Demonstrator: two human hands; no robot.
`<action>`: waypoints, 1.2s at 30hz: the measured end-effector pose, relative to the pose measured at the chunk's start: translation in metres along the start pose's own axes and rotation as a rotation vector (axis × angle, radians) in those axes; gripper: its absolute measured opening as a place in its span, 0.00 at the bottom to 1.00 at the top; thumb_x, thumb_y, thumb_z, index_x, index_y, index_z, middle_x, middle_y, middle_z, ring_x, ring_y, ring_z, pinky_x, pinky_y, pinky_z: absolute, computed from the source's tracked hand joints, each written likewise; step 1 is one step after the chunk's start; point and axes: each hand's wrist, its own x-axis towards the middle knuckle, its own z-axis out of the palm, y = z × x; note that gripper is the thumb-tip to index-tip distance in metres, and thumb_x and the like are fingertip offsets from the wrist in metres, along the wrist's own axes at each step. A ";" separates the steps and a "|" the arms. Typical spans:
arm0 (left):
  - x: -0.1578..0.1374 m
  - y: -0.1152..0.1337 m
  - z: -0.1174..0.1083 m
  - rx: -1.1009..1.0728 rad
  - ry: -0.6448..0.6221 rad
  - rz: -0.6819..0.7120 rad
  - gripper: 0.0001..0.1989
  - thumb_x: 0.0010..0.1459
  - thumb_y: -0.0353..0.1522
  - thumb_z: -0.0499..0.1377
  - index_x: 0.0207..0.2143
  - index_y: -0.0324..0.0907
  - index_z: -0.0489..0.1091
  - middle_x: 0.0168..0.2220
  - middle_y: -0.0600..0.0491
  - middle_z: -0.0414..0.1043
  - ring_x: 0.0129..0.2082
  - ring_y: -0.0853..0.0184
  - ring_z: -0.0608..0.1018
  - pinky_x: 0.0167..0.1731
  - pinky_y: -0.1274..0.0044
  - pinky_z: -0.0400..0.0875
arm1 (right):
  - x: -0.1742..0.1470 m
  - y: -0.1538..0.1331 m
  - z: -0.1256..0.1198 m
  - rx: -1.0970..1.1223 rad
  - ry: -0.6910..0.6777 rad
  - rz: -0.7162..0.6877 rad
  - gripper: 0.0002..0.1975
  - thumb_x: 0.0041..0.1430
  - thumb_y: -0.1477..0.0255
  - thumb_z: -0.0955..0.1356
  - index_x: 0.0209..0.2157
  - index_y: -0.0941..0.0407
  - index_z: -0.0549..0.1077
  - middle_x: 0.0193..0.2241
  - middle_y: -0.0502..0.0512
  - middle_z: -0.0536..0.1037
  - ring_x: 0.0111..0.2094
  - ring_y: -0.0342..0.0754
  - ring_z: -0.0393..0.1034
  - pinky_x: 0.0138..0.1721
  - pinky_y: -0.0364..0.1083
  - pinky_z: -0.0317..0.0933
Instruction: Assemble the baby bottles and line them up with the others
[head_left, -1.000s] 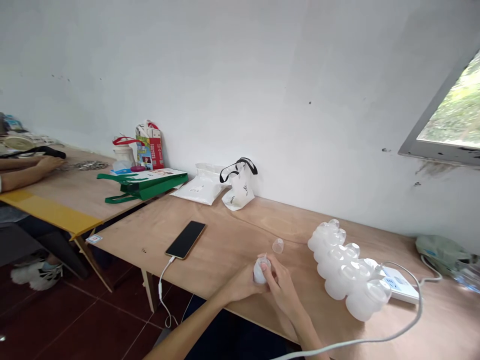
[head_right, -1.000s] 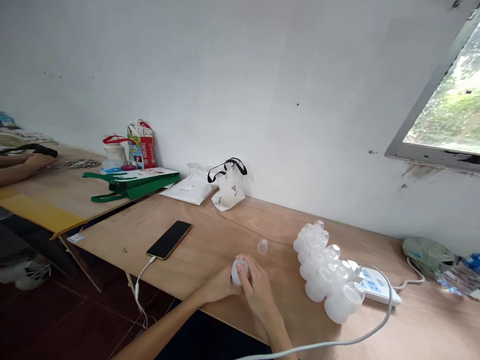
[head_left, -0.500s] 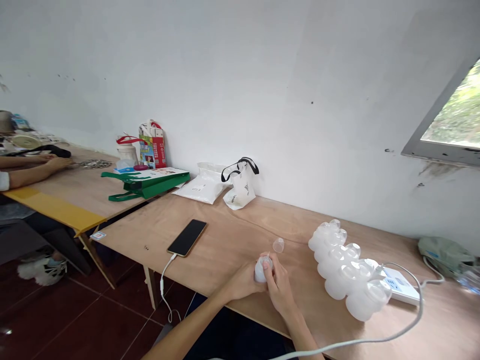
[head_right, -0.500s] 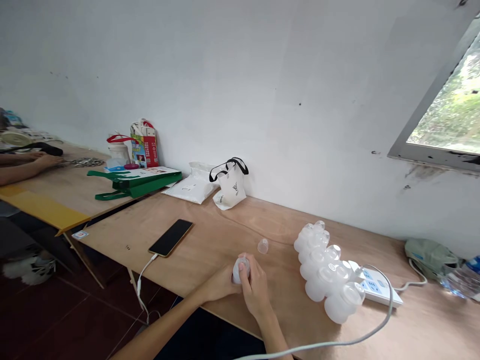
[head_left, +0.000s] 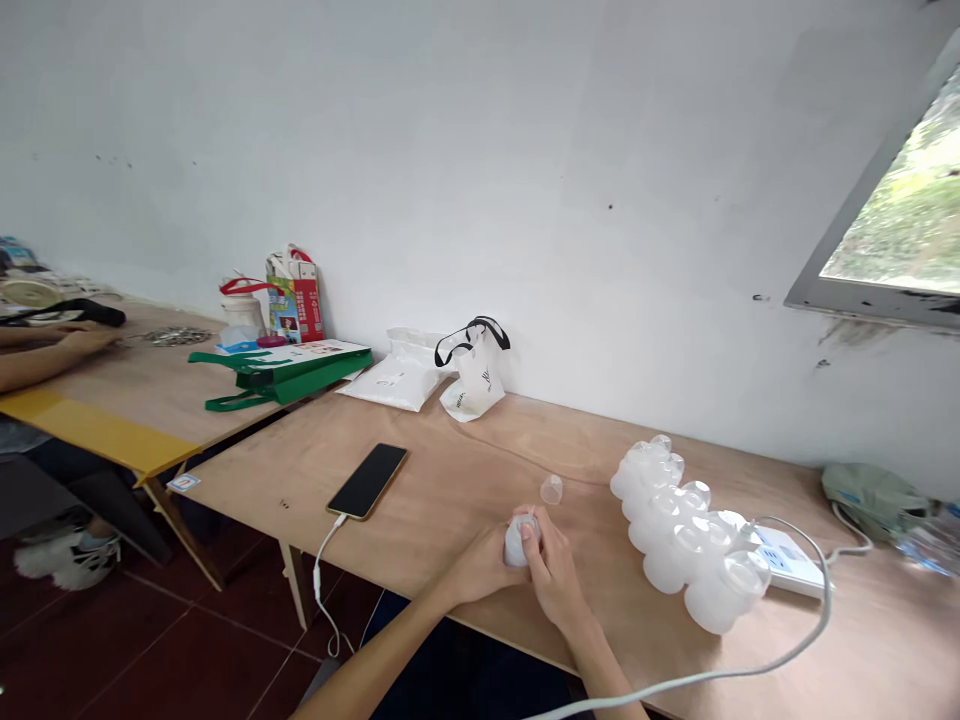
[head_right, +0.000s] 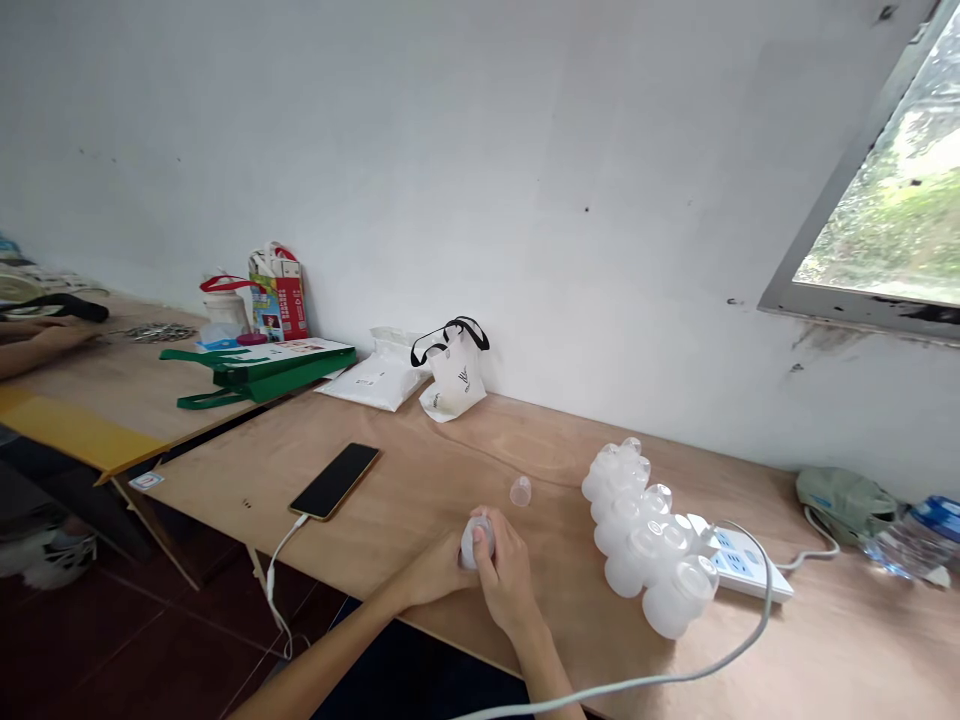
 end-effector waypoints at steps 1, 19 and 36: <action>0.000 -0.001 0.001 0.000 0.009 -0.006 0.13 0.54 0.27 0.65 0.43 0.41 0.74 0.41 0.51 0.79 0.40 0.56 0.80 0.38 0.71 0.73 | 0.000 0.000 0.000 0.001 0.010 0.009 0.19 0.76 0.57 0.57 0.48 0.54 0.72 0.44 0.58 0.78 0.44 0.52 0.74 0.47 0.48 0.64; -0.001 -0.001 0.003 0.068 0.037 -0.015 0.24 0.54 0.35 0.70 0.53 0.45 0.74 0.52 0.50 0.77 0.50 0.52 0.77 0.51 0.66 0.70 | 0.007 0.045 -0.046 -0.501 -0.174 0.197 0.20 0.68 0.66 0.60 0.57 0.50 0.74 0.59 0.58 0.74 0.60 0.62 0.67 0.57 0.61 0.63; -0.002 0.008 0.000 0.050 0.010 0.006 0.23 0.53 0.31 0.70 0.52 0.45 0.74 0.50 0.52 0.78 0.50 0.52 0.78 0.52 0.66 0.71 | 0.029 0.044 -0.036 -0.598 -0.238 0.164 0.39 0.63 0.78 0.58 0.74 0.51 0.46 0.75 0.56 0.36 0.74 0.56 0.41 0.65 0.56 0.57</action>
